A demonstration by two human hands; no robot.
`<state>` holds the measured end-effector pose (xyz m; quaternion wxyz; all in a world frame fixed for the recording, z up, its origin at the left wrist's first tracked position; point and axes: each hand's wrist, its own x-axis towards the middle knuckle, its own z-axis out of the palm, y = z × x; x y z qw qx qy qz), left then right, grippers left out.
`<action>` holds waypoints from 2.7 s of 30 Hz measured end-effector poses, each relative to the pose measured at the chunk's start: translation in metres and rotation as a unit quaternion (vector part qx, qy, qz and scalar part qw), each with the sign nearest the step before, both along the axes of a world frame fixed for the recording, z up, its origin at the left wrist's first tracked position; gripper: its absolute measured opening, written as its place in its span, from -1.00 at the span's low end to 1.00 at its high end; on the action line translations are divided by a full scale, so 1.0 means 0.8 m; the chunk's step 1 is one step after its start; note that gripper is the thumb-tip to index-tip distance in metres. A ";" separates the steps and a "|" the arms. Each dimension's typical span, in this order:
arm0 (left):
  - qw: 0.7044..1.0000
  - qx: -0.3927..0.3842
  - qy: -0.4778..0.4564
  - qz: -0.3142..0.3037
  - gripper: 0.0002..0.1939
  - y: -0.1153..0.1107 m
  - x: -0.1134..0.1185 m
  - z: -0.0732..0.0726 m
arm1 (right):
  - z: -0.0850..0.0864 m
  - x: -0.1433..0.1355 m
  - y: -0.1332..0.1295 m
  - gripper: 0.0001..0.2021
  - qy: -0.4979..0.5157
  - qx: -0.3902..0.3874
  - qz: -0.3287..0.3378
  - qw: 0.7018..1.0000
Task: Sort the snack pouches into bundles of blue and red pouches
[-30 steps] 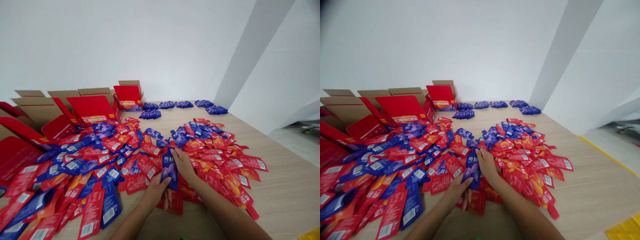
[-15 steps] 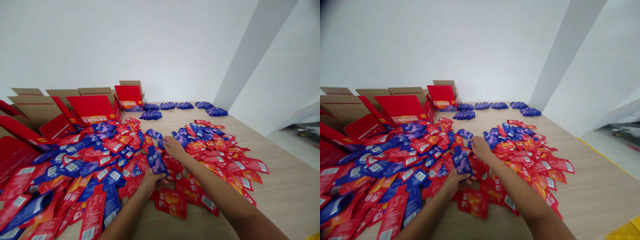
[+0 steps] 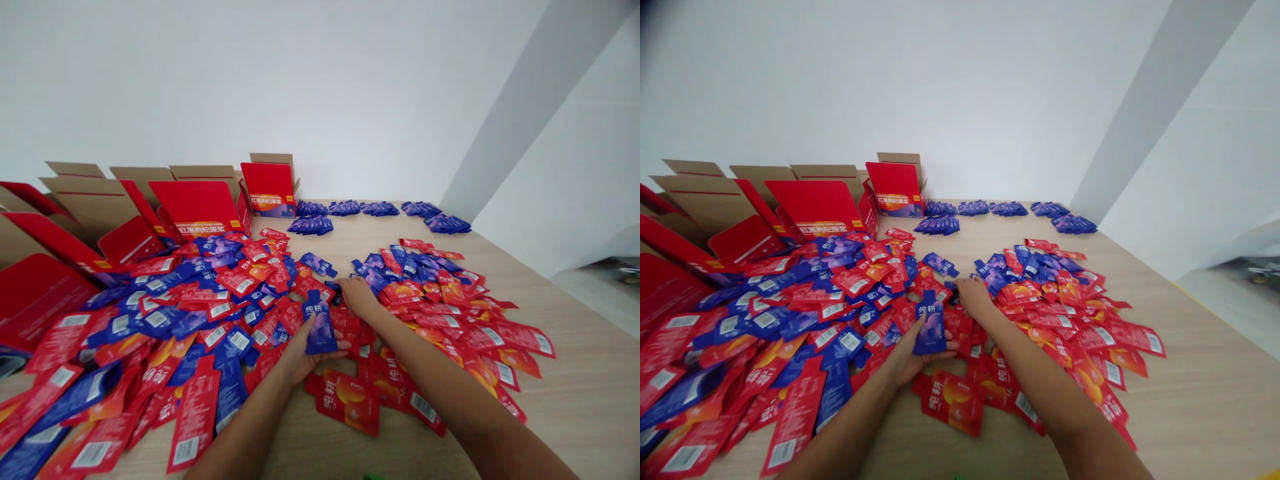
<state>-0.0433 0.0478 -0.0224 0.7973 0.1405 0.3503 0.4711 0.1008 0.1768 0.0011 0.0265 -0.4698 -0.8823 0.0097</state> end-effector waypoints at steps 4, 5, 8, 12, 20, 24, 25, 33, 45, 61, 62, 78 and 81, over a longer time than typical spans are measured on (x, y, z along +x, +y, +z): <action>1.000 -0.008 -0.026 -0.002 -0.41 0.001 -0.003 -0.001 | 0.002 0.009 -0.007 -0.73 -0.013 0.013 0.005 1.000; 1.000 -0.003 -0.029 -0.004 -0.40 0.001 -0.004 -0.001 | 0.002 0.009 -0.008 -0.73 -0.017 0.017 0.008 1.000; 1.000 0.000 -0.023 -0.007 -0.40 0.001 -0.003 0.002 | 0.000 0.003 -0.009 -0.68 -0.028 0.025 0.006 0.999; 1.000 -0.008 -0.016 -0.010 -0.38 0.001 -0.001 0.004 | 0.000 -0.013 0.000 -0.66 -0.036 0.025 -0.011 0.999; 1.000 0.002 -0.024 -0.018 -0.36 0.001 -0.003 -0.001 | 0.023 0.013 -0.001 -0.67 0.044 0.046 -0.070 0.996; 0.999 0.003 -0.051 -0.008 -0.30 0.003 -0.004 0.002 | 0.023 0.028 -0.037 -0.65 0.291 0.086 0.048 0.952; 0.998 0.006 -0.060 0.003 -0.29 0.003 -0.004 0.003 | 0.020 0.029 -0.047 -0.66 0.325 0.082 0.126 0.934; 0.994 0.022 -0.041 0.103 -0.68 -0.006 0.000 0.014 | -0.009 0.024 -0.092 -0.61 0.409 -0.014 0.192 0.892; 0.981 0.020 0.007 0.193 -0.72 -0.006 0.010 0.020 | -0.048 -0.015 -0.134 -0.44 0.452 -0.207 0.025 0.867; 0.990 0.076 -0.048 0.110 -0.46 -0.005 -0.004 0.006 | 0.020 -0.020 0.023 -0.56 0.228 -0.075 -0.019 0.971; 0.990 0.079 -0.053 0.108 -0.43 -0.006 -0.004 0.004 | 0.017 -0.031 0.040 -0.58 0.192 -0.059 -0.030 0.979; 0.993 0.070 -0.011 0.095 -0.58 -0.004 -0.004 0.003 | 0.003 -0.053 0.067 -0.71 0.017 -0.045 -0.035 0.998; 0.996 0.034 0.023 0.074 -0.62 -0.006 -0.006 0.004 | 0.024 -0.022 0.054 -0.64 0.051 -0.033 -0.044 0.997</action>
